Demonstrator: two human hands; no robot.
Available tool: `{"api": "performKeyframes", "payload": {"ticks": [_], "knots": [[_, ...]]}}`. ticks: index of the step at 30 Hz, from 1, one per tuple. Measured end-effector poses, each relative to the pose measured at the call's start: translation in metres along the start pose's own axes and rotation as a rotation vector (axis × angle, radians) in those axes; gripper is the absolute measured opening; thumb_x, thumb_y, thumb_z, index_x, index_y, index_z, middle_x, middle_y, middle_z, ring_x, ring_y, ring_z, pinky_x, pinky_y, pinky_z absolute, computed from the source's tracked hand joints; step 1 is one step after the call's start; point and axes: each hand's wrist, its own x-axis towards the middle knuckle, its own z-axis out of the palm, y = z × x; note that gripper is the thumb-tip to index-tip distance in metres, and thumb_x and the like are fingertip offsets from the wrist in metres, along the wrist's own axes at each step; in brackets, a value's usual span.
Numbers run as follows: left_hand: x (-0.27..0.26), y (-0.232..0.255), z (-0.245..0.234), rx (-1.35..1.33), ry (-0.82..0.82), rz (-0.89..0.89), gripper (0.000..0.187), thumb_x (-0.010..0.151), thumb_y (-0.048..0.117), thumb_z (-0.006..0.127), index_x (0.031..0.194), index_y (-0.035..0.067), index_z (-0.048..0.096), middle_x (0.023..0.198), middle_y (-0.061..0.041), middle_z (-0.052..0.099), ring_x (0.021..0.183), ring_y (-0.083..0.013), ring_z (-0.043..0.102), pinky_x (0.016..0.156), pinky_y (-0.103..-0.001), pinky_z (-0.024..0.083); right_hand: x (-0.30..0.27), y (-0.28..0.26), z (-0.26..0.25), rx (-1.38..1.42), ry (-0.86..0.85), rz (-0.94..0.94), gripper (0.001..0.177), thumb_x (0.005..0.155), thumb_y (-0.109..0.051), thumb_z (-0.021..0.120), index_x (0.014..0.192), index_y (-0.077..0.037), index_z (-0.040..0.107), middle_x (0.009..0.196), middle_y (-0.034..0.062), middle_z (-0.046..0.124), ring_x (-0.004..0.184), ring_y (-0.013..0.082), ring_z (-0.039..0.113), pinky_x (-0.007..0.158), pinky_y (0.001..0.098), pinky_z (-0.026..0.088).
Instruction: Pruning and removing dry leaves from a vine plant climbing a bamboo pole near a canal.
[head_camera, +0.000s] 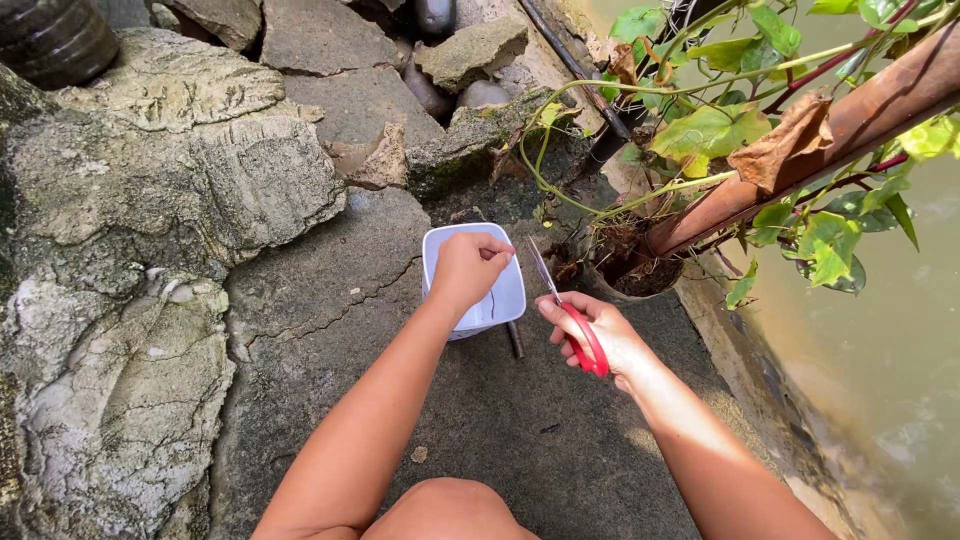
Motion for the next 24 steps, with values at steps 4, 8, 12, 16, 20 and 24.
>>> {"api": "performKeyframes", "payload": {"ticks": [4, 8, 12, 16, 20, 24], "knots": [[0.004, 0.010, 0.010, -0.184, -0.112, -0.061, 0.018, 0.085, 0.017, 0.076, 0.100, 0.008, 0.082, 0.078, -0.006, 0.077, 0.066, -0.0107, 0.069, 0.063, -0.028, 0.056, 0.002, 0.002, 0.000, 0.124, -0.023, -0.016, 0.059, 0.086, -0.055, 0.071, 0.121, -0.008, 0.072, 0.077, 0.0023, 0.063, 0.063, 0.0111, 0.061, 0.055, 0.0271, 0.053], [0.017, -0.005, 0.024, -0.446, -0.184, -0.062, 0.021, 0.087, 0.010, 0.070, 0.105, 0.003, 0.079, 0.083, -0.003, 0.077, 0.068, -0.0087, 0.069, 0.063, -0.026, 0.057, 0.001, -0.006, 0.008, 0.245, -0.042, -0.073, 0.053, 0.084, -0.053, 0.070, 0.120, -0.015, 0.072, 0.082, 0.0013, 0.065, 0.068, 0.0110, 0.065, 0.059, 0.0278, 0.057], [0.020, -0.004, 0.023, -0.471, -0.199, -0.087, 0.021, 0.089, 0.009, 0.069, 0.106, 0.003, 0.079, 0.084, -0.005, 0.078, 0.068, -0.0095, 0.068, 0.064, -0.025, 0.057, 0.004, -0.012, 0.017, 0.231, 0.023, -0.015, 0.048, 0.083, -0.050, 0.073, 0.113, -0.014, 0.070, 0.082, 0.0023, 0.065, 0.068, 0.0132, 0.065, 0.060, 0.0305, 0.059], [0.022, 0.002, 0.026, -0.457, -0.215, -0.086, 0.021, 0.089, 0.010, 0.070, 0.106, 0.003, 0.079, 0.084, -0.005, 0.078, 0.068, -0.0093, 0.068, 0.064, -0.025, 0.057, -0.001, -0.019, 0.022, 0.211, 0.020, -0.024, 0.048, 0.082, -0.049, 0.075, 0.109, -0.011, 0.067, 0.080, 0.0031, 0.066, 0.066, 0.0151, 0.066, 0.058, 0.0309, 0.057], [0.021, 0.015, 0.025, -0.447, -0.177, -0.067, 0.019, 0.089, 0.011, 0.069, 0.103, 0.003, 0.079, 0.083, -0.005, 0.078, 0.066, -0.0091, 0.068, 0.062, -0.026, 0.056, -0.002, -0.021, 0.024, 0.234, 0.035, -0.056, 0.045, 0.082, -0.046, 0.076, 0.107, -0.010, 0.066, 0.079, 0.0041, 0.066, 0.066, 0.0149, 0.065, 0.058, 0.0315, 0.057], [0.014, 0.048, 0.012, -0.438, -0.093, -0.094, 0.016, 0.089, 0.013, 0.067, 0.097, 0.004, 0.078, 0.078, -0.004, 0.076, 0.064, -0.0077, 0.067, 0.059, -0.026, 0.054, -0.013, -0.033, 0.024, 0.203, 0.066, -0.048, 0.044, 0.084, -0.044, 0.074, 0.109, -0.009, 0.067, 0.080, 0.0039, 0.066, 0.065, 0.0140, 0.065, 0.057, 0.0301, 0.057]]}}
